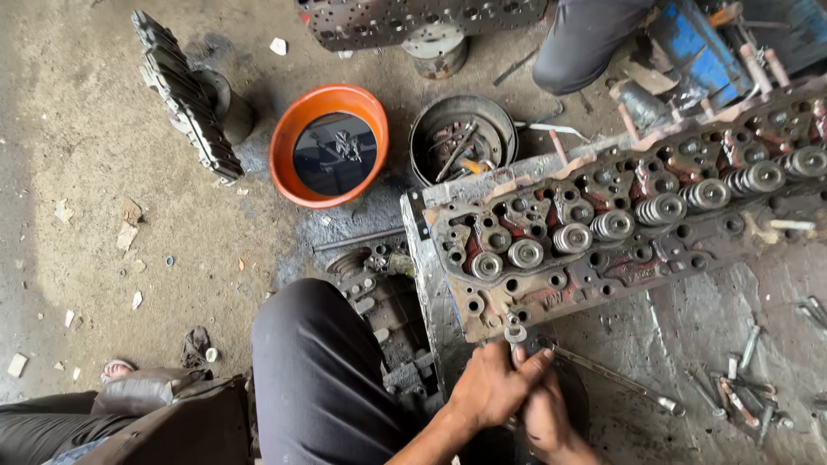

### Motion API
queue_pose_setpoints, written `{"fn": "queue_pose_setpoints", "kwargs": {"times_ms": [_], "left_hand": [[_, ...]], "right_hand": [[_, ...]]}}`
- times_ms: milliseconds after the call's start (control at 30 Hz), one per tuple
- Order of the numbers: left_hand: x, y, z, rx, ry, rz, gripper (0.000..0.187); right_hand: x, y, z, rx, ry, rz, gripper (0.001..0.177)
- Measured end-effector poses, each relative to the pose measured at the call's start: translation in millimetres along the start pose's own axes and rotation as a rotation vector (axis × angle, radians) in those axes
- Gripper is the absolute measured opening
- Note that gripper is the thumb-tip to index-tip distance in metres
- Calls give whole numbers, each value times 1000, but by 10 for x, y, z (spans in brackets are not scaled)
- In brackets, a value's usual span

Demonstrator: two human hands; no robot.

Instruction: The person is using a wrench and a socket wrench to tighten and loosen bolts on a cylinder head, moving small metal components by hand while the engine part sits on a metal stand.

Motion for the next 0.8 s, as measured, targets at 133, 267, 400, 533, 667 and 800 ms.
{"fn": "queue_pose_setpoints", "kwargs": {"times_ms": [133,267,400,533,667,800], "left_hand": [[-101,114,66,106,25,298,64],[-290,331,8,289,53,870,47],[-438,453,-118,218,143,1106,46],[-406,482,-231,-46,100,1137,39],[-341,481,-232,-79,74,1014,36],[-338,515,-248,-146,77,881,54]], "right_hand": [[364,-13,48,-18,-18,367,36],[719,-64,-32,-70,374,578,38],[1141,72,-193,71,515,816,40],[1360,67,-373,164,600,1057,38],[1229,11,-357,161,487,897,36],[1174,-255,-419,104,315,945,36]]}}
Point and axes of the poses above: each hand's wrist, its own z-axis away from the middle knuckle, its own y-axis out of the palm, x = y × z, the point moved 6 cm from there along -z, towards the middle knuckle, and after that the axes turned 8 degrees about -z, right-handed, at the moved point
